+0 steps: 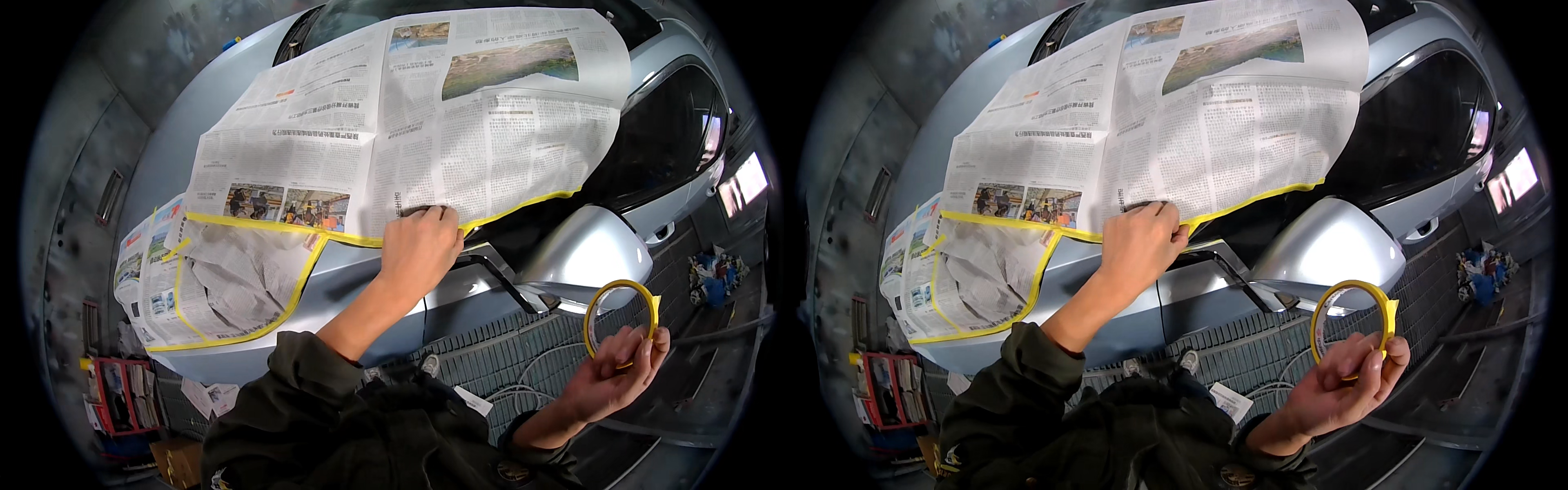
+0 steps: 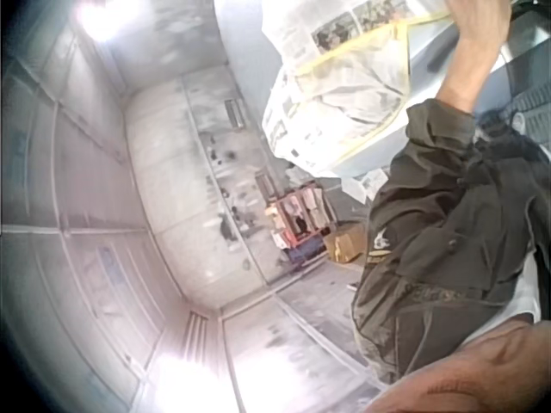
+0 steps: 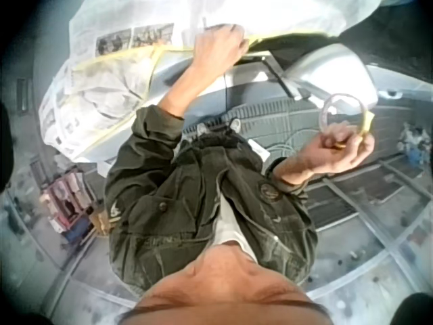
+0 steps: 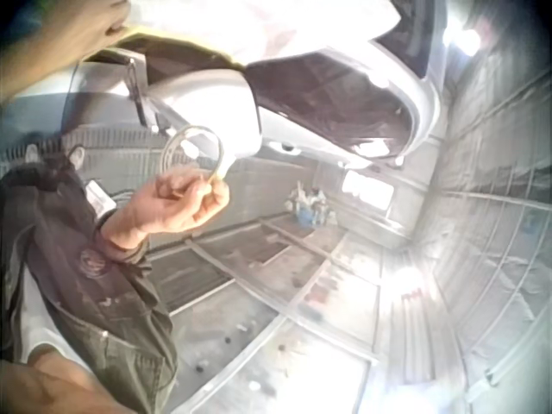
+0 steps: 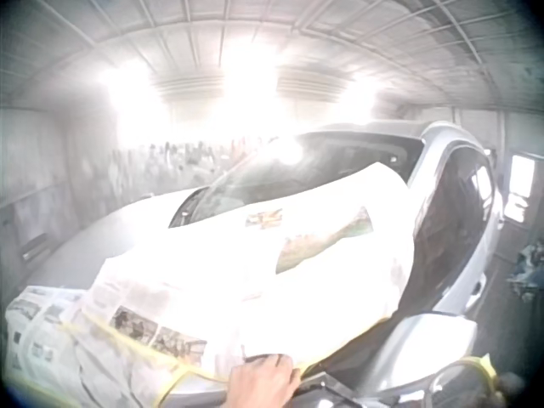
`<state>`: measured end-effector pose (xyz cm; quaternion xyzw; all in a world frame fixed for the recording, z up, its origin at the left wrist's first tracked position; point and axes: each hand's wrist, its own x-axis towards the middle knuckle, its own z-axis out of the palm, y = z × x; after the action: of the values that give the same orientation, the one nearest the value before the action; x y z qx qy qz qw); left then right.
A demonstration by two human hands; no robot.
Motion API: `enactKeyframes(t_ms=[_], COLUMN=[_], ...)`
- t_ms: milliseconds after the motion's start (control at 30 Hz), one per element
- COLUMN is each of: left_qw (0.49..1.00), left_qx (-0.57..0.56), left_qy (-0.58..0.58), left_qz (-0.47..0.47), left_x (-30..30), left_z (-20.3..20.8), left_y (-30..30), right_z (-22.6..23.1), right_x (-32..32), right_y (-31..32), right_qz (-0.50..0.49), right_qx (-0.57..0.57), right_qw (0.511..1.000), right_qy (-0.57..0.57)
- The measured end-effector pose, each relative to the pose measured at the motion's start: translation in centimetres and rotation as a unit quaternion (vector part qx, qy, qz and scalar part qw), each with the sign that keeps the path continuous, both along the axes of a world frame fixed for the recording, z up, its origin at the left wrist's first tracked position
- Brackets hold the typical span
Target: The person applies yellow masking tape along the edges of a silver car's hood and side mirror, then places newspaper over the hood and secures it with tape. They then cover the entire car with a blue plastic sheet and secure it with additional tape.
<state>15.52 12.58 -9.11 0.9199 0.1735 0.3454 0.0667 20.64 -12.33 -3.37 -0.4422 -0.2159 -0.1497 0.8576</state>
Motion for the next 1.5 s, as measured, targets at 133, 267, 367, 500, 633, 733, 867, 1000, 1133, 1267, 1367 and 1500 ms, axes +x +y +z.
enactKeyframes(t_ms=[133,267,367,500,633,733,867,1000,1133,1267,1367,1500], left_qw=[0.999,0.989,0.952,0.926,0.938,0.944,0.932,0.912,0.904,0.884,0.862,0.831], left_qx=[-0.033,-0.116,-0.271,-0.355,-0.307,-0.256,-0.213,-0.217,-0.182,-0.214,-0.28,-0.373], left_qy=[0.009,0.076,0.122,0.101,0.145,0.157,0.214,0.249,0.263,0.29,0.291,0.312], left_qz=[-0.013,-0.051,-0.078,-0.075,-0.072,-0.137,-0.199,-0.243,-0.283,-0.297,-0.307,-0.272], left_x=[-0.3,-3.4,-5.5,-8.7,-10.1,-10.0,-8.6,-6.8,-6.6,-7.2,-7.8,-9.2], left_z=[-0.1,0.8,1.4,1.5,2.7,2.3,2.8,2.6,3.0,3.0,2.5,3.2], left_y=[0.4,4.2,6.6,9.8,10.9,11.9,12.7,12.6,13.4,15.5,17.0,17.8], right_z=[-0.1,-0.4,-0.8,-1.1,-1.2,-1.5,-1.1,-0.6,0.0,0.1,-0.1,-0.1], right_x=[-0.1,0.5,0.9,1.4,1.3,0.4,-1.8,-4.3,-7.1,-9.6,-11.0,-11.4], right_y=[-0.2,-0.6,-0.8,-0.5,1.0,2.2,3.8,4.9,6.1,7.0,7.3,7.8], right_qz=[0.007,0.005,0.018,0.063,0.1,0.118,0.08,0.037,0.006,-0.039,-0.036,-0.008], right_qx=[-0.01,-0.011,-0.013,-0.01,-0.011,-0.021,-0.037,-0.046,-0.062,-0.068,-0.077,-0.117], right_qw=[1.0,1.0,1.0,0.998,0.995,0.993,0.996,0.998,0.998,0.997,0.996,0.993], right_qy=[0.005,0.016,0.018,0.024,0.023,0.023,0.027,0.023,0.015,0.012,0.0,-0.026])
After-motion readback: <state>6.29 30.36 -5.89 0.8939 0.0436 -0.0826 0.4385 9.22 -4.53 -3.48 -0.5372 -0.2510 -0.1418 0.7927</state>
